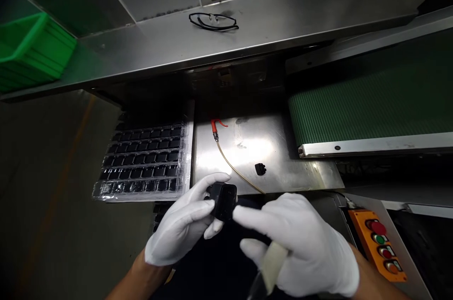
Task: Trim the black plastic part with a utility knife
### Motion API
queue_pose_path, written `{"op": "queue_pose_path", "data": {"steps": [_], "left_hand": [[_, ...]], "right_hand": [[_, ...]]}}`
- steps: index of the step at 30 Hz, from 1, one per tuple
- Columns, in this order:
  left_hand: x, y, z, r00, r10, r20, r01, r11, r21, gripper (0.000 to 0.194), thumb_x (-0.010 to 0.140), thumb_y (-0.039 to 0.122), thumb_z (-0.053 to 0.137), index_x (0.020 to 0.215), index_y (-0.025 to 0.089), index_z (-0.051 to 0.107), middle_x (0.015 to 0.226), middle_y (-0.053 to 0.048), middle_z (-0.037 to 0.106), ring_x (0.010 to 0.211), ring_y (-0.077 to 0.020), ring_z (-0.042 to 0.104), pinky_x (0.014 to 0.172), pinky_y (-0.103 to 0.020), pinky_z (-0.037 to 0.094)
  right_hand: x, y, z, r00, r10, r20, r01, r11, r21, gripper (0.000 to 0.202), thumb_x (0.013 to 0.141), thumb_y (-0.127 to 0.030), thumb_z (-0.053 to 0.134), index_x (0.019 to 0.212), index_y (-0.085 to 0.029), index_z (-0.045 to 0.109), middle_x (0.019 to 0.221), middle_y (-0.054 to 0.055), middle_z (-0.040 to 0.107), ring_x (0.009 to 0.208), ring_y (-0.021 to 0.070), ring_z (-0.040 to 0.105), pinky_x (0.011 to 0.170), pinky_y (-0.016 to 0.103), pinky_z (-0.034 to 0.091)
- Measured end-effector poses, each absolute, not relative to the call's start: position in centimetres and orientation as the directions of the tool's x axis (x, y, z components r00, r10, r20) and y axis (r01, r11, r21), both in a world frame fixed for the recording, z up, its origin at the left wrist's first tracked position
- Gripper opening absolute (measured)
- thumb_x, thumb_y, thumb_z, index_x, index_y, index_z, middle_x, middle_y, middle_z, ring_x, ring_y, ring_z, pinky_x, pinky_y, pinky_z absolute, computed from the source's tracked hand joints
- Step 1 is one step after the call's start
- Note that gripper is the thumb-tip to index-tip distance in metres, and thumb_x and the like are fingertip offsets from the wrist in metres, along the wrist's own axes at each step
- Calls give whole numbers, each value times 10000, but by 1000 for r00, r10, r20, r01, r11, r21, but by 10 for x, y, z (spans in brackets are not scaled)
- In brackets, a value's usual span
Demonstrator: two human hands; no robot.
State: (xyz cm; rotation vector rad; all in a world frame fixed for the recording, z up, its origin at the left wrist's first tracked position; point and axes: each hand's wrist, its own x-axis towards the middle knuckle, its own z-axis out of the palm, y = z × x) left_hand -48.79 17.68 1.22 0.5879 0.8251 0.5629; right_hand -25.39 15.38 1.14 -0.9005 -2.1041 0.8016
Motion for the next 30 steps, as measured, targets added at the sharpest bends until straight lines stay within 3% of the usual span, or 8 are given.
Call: {"op": "queue_pose_path", "data": {"steps": [7, 14, 17, 19, 21, 23, 26, 30], "left_hand": [[-484, 184, 9, 595, 564, -573, -89, 754, 650, 507, 915, 311, 601, 1387, 157, 500, 627, 38, 470, 546, -85, 399, 539, -248, 252], [-484, 183, -1, 616, 592, -520, -183, 749, 636, 472, 922, 320, 615, 1348, 143, 515, 632, 49, 485, 525, -72, 409, 535, -237, 275], [-486, 181, 0, 593, 598, -540, -153, 742, 653, 515, 925, 348, 632, 1380, 151, 491, 650, 35, 523, 556, -84, 444, 534, -224, 302], [-489, 180, -4, 566, 603, -563, -99, 727, 679, 523, 942, 373, 610, 1406, 171, 475, 673, 24, 552, 585, -97, 476, 551, -222, 336], [-493, 180, -18, 507, 628, -590, 39, 668, 743, 517, 976, 420, 548, 1438, 207, 454, 721, 8, 593, 622, -121, 525, 583, -239, 389], [-497, 182, -46, 367, 712, -599, 342, 496, 798, 478, 1006, 415, 475, 1449, 237, 452, 896, -39, 673, 756, -161, 615, 677, -279, 474], [-503, 190, -104, 138, 854, -502, 765, 230, 601, 446, 989, 247, 445, 1429, 180, 487, 1365, -143, 608, 1173, -251, 611, 989, -373, 484], [-507, 205, -170, 76, 848, -525, 885, 185, 428, 419, 986, 181, 428, 1381, 94, 539, 1326, -212, 609, 1186, -333, 603, 1059, -535, 434]], "right_hand": [[-266, 164, -6, -683, 721, 117, 447, 539, -714, 185, 1028, -90, 454, 1006, -207, 595, 700, -72, 557, 549, 99, 498, 511, 258, 299], [-260, 151, -24, -448, 827, 339, 302, 497, -814, 174, 1024, -178, 611, 857, -213, 578, 684, -100, 568, 521, 71, 500, 523, 248, 373], [-240, 159, -70, -86, 979, 183, 445, 202, -872, 170, 1019, -373, 678, 936, -230, 637, 717, -71, 601, 550, 101, 537, 514, 235, 414], [-226, 172, -118, 262, 958, -119, 619, -261, -740, 324, 962, -517, 712, 1077, -223, 640, 771, -33, 633, 652, 167, 596, 591, 275, 449], [-217, 187, -167, 382, 835, -396, 688, -542, -482, 563, 954, -584, 696, 1350, -214, 547, 1045, 51, 688, 932, 254, 654, 754, 324, 486], [-216, 199, -205, 370, 792, -485, 711, -578, -401, 646, 940, -587, 709, 1396, -169, 519, 1151, 113, 673, 1043, 299, 642, 803, 339, 480], [-227, 206, -237, 310, 790, -529, 749, -545, -376, 618, 886, -541, 775, 1316, -146, 570, 1085, 115, 685, 994, 305, 654, 748, 328, 454], [-244, 204, -254, 241, 795, -557, 785, -497, -369, 365, 927, -411, 731, 1171, -154, 644, 1042, 104, 682, 957, 287, 646, 725, 319, 418]]}}
